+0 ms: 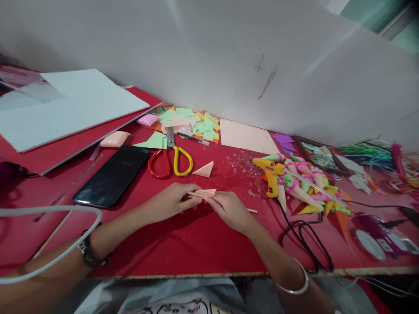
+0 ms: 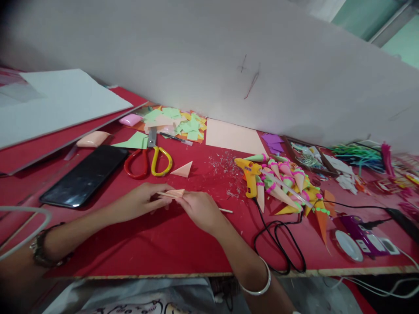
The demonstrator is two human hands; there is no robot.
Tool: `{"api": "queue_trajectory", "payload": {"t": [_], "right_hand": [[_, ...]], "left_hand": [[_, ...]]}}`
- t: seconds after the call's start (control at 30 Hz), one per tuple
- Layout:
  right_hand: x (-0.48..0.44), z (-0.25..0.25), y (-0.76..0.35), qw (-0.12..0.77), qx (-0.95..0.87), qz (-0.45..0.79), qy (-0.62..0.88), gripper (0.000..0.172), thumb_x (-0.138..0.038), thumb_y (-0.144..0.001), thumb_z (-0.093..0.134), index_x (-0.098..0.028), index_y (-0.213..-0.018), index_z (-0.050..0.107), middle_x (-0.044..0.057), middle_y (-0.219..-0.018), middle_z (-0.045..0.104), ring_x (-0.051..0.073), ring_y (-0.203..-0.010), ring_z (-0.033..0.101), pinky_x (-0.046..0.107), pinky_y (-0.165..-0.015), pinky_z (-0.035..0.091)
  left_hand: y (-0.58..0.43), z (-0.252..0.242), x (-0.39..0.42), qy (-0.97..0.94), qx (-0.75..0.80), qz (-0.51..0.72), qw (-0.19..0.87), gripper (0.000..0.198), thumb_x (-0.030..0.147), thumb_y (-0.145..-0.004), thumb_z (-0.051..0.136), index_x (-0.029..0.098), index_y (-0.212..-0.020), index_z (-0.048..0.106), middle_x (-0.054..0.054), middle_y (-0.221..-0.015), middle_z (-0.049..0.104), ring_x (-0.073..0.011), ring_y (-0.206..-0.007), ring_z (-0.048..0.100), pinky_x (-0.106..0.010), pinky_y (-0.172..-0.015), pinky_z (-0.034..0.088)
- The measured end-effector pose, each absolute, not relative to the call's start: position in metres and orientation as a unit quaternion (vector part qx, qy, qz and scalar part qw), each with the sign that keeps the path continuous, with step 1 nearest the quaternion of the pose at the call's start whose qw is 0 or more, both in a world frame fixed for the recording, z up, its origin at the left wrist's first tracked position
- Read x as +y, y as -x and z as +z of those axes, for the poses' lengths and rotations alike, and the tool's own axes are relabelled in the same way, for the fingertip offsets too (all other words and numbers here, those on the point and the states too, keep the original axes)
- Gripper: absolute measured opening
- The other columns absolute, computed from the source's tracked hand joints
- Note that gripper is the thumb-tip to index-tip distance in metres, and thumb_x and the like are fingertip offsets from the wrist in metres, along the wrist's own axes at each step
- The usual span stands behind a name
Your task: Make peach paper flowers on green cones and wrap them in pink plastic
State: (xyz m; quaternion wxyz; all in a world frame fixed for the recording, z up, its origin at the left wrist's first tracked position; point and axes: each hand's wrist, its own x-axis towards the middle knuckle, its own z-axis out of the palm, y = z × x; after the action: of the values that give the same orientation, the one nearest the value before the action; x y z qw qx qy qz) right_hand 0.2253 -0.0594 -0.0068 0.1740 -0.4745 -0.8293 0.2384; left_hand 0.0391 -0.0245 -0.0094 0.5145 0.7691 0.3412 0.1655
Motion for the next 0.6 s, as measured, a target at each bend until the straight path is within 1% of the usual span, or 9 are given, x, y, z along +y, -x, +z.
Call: {"api": "queue_trajectory", "payload": {"t": [0.07,0.1,0.17,0.23,0.3,0.4,0.5,0.6], "right_hand": [[-0.0596,-0.0073,-0.2252,0.167,-0.831,0.233,0.477,0.029,-0.027,-0.089,0.034,-0.023,-0.101,0.06,0.004,-0.098,0.066,0.015,-0.093,0.06,0.022,-0.078,0.041],[-0.0598,-0.0075,-0.2251,0.158,-0.831,0.227,0.482,0.029,-0.029,-0.089,0.035,-0.022,-0.099,0.061,0.004,-0.096,0.067,0.015,-0.09,0.061,0.023,-0.076,0.042],[-0.0603,-0.0074,-0.2248,0.139,-0.83,0.214,0.495,0.031,-0.031,-0.089,0.034,-0.021,-0.094,0.063,0.006,-0.091,0.068,0.016,-0.084,0.062,0.023,-0.072,0.042],[-0.0606,-0.0068,-0.2244,0.13,-0.829,0.216,0.499,0.032,-0.032,-0.089,0.034,-0.021,-0.097,0.063,0.006,-0.091,0.068,0.016,-0.082,0.062,0.023,-0.07,0.042],[-0.0604,-0.0059,-0.2242,0.135,-0.828,0.235,0.492,0.032,-0.031,-0.089,0.034,-0.022,-0.104,0.06,0.005,-0.093,0.068,0.016,-0.084,0.062,0.023,-0.072,0.042],[-0.0595,-0.0048,-0.2243,0.163,-0.825,0.272,0.468,0.031,-0.029,-0.089,0.035,-0.023,-0.111,0.056,0.004,-0.097,0.066,0.015,-0.089,0.06,0.023,-0.076,0.041],[-0.0589,-0.0053,-0.2251,0.181,-0.824,0.287,0.454,0.03,-0.028,-0.089,0.037,-0.022,-0.11,0.056,0.004,-0.103,0.065,0.015,-0.092,0.059,0.023,-0.079,0.041],[-0.0594,-0.0074,-0.2254,0.182,-0.823,0.283,0.458,0.029,-0.029,-0.089,0.036,-0.023,-0.11,0.056,0.003,-0.104,0.064,0.016,-0.094,0.059,0.024,-0.08,0.04]], "left_hand": [[-0.0366,-0.0094,-0.0222,-0.816,0.342,0.148,0.442,0.025,0.035,-0.083,0.044,0.014,-0.081,0.057,0.0,-0.062,0.057,-0.0082,-0.05,0.049,-0.017,-0.048,0.033],[-0.0352,-0.0094,-0.0208,-0.831,0.336,0.134,0.422,0.027,0.035,-0.084,0.042,0.014,-0.079,0.056,0.0,-0.06,0.057,-0.0084,-0.049,0.049,-0.017,-0.048,0.033],[-0.0325,-0.0093,-0.0182,-0.85,0.328,0.112,0.398,0.029,0.037,-0.084,0.04,0.014,-0.077,0.057,0.0,-0.058,0.057,-0.0086,-0.046,0.048,-0.017,-0.046,0.031],[-0.0305,-0.0093,-0.0168,-0.858,0.327,0.102,0.382,0.032,0.039,-0.084,0.04,0.014,-0.071,0.057,0.0,-0.053,0.056,-0.0081,-0.043,0.047,-0.017,-0.044,0.03],[-0.0295,-0.0097,-0.017,-0.856,0.32,0.106,0.391,0.034,0.039,-0.085,0.038,0.014,-0.069,0.055,0.001,-0.051,0.055,-0.0068,-0.039,0.046,-0.016,-0.043,0.03],[-0.0304,-0.0113,-0.019,-0.835,0.305,0.127,0.44,0.032,0.035,-0.088,0.033,0.014,-0.077,0.054,0.002,-0.053,0.057,-0.0048,-0.037,0.047,-0.013,-0.042,0.034],[-0.0327,-0.0125,-0.0206,-0.818,0.305,0.149,0.465,0.032,0.034,-0.088,0.033,0.013,-0.075,0.052,0.003,-0.051,0.056,-0.0037,-0.035,0.048,-0.012,-0.042,0.035],[-0.034,-0.0126,-0.0208,-0.816,0.308,0.159,0.463,0.033,0.034,-0.088,0.033,0.013,-0.072,0.052,0.003,-0.049,0.056,-0.0036,-0.035,0.048,-0.011,-0.042,0.036]]}}
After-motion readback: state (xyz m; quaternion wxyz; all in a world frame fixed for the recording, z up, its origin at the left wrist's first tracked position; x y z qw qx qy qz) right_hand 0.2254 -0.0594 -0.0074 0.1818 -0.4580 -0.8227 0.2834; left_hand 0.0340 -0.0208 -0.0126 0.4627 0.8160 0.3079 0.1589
